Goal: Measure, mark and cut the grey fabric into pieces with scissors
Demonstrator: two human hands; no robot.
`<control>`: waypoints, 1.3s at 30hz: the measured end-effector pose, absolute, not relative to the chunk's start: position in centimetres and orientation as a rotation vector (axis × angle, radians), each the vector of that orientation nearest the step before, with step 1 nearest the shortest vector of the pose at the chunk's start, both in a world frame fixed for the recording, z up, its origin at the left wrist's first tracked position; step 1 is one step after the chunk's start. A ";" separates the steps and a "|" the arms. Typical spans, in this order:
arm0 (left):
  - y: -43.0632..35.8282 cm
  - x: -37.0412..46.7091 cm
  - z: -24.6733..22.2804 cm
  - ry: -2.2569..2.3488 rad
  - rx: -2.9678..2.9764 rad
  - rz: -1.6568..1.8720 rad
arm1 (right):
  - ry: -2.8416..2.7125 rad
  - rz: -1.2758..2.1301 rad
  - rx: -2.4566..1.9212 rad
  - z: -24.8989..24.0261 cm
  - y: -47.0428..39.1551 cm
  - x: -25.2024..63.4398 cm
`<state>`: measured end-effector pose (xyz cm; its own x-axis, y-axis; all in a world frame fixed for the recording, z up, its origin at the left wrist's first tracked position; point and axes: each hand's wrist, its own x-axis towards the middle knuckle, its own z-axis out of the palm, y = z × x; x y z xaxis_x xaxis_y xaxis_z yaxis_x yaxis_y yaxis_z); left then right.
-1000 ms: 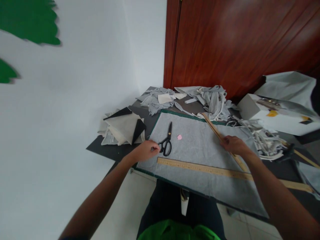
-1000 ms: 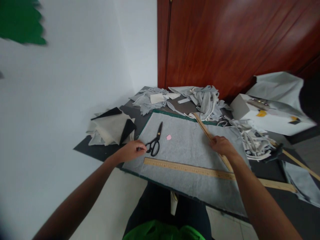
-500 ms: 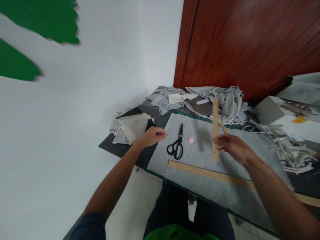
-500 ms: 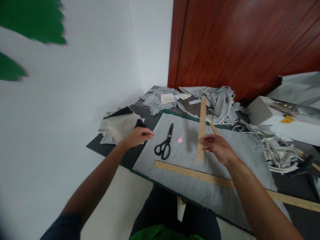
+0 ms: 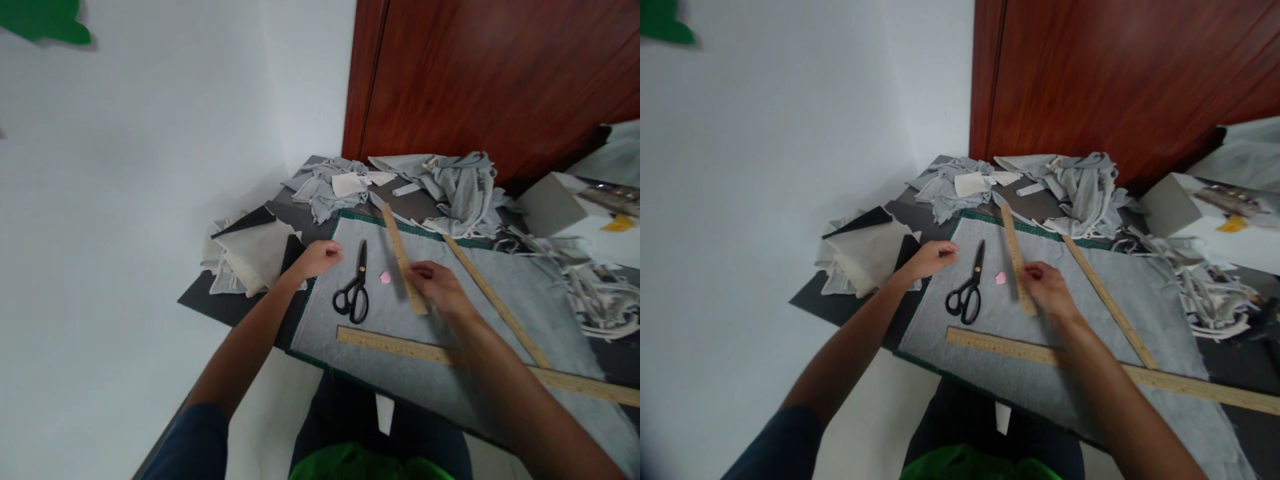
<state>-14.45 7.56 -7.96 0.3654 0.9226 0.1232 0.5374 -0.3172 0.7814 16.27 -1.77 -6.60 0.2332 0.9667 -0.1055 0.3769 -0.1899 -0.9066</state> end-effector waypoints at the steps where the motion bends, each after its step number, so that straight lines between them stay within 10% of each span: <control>1: 7.6 -14.5 -8.2 1.268 1.991 0.743 | -1.279 0.799 -1.804 -6.7 -1.6 18.6; 13: 6.5 -13.2 -6.7 1.274 2.282 0.490 | -1.661 0.070 -2.337 -6.2 -4.2 28.8; 22: 3.7 -14.9 -6.0 1.371 2.250 0.514 | -2.445 0.822 -1.593 -4.4 -11.7 23.8; 39: 1.4 -15.4 -3.1 1.427 2.193 0.681 | -2.238 0.228 -1.657 2.9 -5.6 20.5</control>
